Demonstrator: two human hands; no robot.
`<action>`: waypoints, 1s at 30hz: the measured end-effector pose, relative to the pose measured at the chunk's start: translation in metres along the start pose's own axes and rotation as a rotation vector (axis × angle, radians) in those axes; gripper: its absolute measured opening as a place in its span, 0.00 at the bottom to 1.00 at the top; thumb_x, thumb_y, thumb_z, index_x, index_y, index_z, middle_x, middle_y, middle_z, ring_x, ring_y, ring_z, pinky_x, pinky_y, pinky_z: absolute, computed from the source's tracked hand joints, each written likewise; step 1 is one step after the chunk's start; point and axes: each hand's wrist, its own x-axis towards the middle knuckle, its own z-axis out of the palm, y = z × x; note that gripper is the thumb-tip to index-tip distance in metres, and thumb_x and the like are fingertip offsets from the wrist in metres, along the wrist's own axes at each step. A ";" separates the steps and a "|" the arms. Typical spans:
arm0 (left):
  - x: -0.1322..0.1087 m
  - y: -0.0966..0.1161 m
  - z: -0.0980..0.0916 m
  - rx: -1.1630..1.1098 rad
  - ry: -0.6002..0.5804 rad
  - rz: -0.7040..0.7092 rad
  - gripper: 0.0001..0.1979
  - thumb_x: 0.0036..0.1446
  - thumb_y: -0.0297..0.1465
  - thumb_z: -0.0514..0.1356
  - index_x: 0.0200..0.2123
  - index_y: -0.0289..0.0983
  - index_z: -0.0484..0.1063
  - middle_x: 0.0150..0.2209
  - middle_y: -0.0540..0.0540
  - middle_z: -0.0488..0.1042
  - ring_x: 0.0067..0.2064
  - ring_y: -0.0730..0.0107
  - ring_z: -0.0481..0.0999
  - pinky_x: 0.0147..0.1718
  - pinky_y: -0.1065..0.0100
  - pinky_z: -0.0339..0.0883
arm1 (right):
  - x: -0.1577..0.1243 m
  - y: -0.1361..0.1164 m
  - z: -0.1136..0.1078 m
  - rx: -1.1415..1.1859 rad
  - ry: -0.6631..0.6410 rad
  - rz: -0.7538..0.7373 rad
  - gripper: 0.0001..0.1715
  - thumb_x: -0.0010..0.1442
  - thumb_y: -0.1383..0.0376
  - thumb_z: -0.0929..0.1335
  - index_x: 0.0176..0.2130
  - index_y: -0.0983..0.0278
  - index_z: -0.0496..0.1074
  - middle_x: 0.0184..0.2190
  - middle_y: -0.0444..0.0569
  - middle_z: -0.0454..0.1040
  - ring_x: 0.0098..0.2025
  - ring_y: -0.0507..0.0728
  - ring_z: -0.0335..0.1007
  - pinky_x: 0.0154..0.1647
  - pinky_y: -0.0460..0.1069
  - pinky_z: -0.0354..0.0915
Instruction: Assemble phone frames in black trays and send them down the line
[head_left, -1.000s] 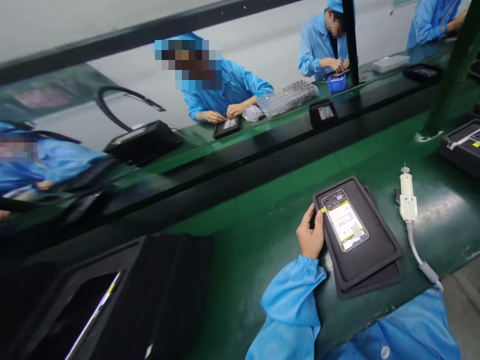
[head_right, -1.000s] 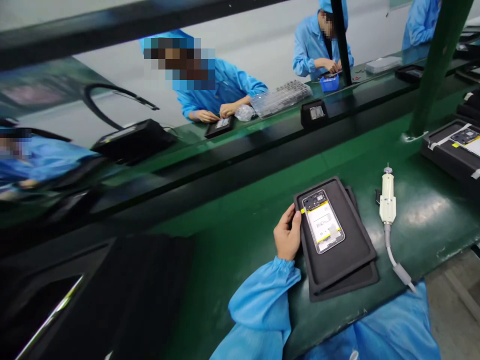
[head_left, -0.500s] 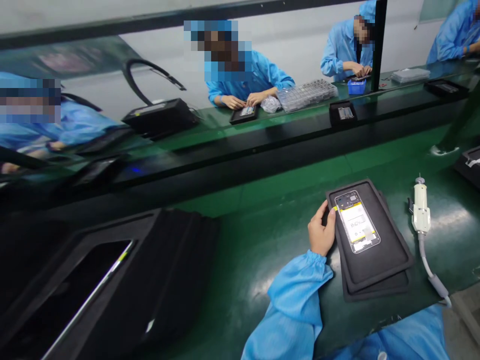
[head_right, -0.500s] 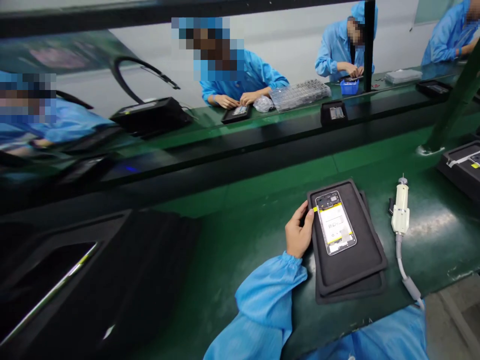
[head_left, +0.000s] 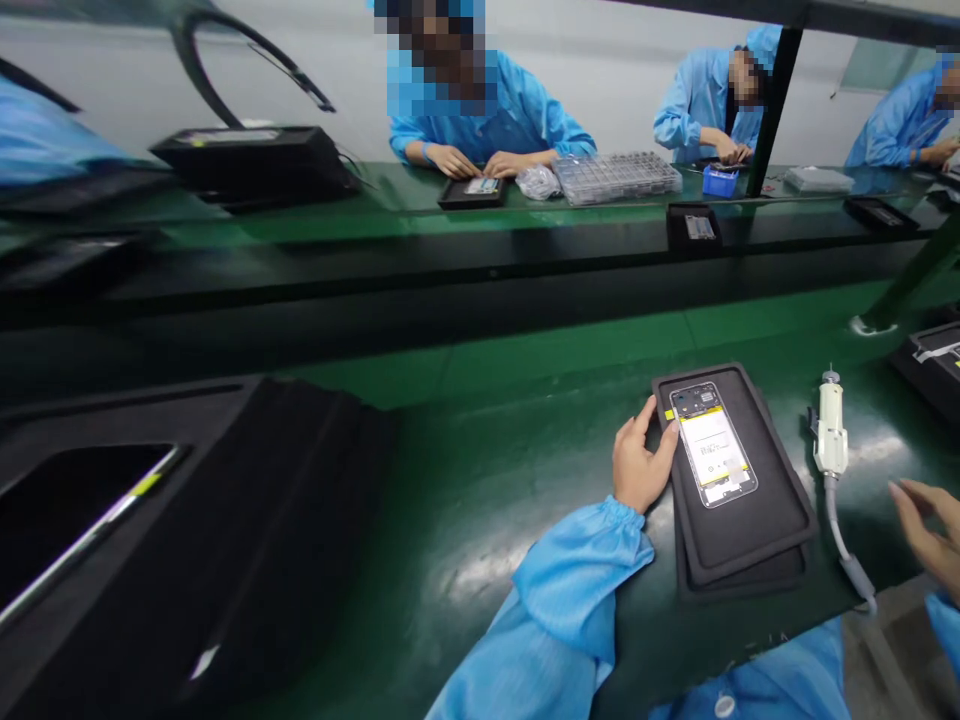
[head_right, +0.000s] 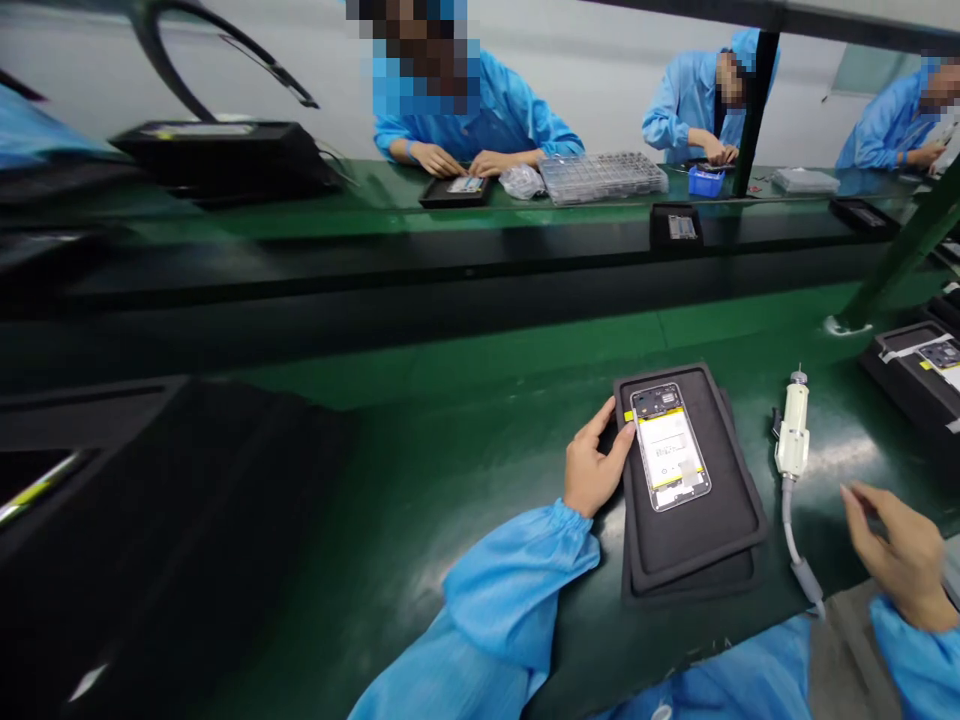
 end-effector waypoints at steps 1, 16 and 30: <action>0.000 0.000 0.000 -0.003 -0.004 0.002 0.27 0.56 0.40 0.61 0.58 0.38 0.67 0.53 0.39 0.74 0.55 0.51 0.71 0.57 0.50 0.63 | 0.011 -0.002 0.010 0.028 -0.022 -0.067 0.09 0.64 0.61 0.67 0.39 0.64 0.74 0.27 0.47 0.77 0.24 0.53 0.72 0.27 0.47 0.66; 0.001 0.007 -0.004 -0.029 -0.033 0.031 0.23 0.63 0.39 0.51 0.58 0.35 0.65 0.55 0.37 0.72 0.55 0.54 0.71 0.60 0.48 0.56 | 0.077 -0.160 0.058 0.185 -0.295 -0.034 0.20 0.66 0.54 0.63 0.48 0.65 0.72 0.45 0.58 0.74 0.44 0.63 0.71 0.43 0.57 0.70; 0.003 0.007 -0.002 -0.010 -0.050 0.048 0.23 0.61 0.38 0.52 0.58 0.37 0.66 0.54 0.38 0.73 0.54 0.54 0.72 0.59 0.48 0.57 | 0.085 -0.163 0.056 0.161 -0.289 0.026 0.26 0.67 0.63 0.55 0.58 0.73 0.63 0.32 0.57 0.75 0.29 0.60 0.73 0.29 0.52 0.71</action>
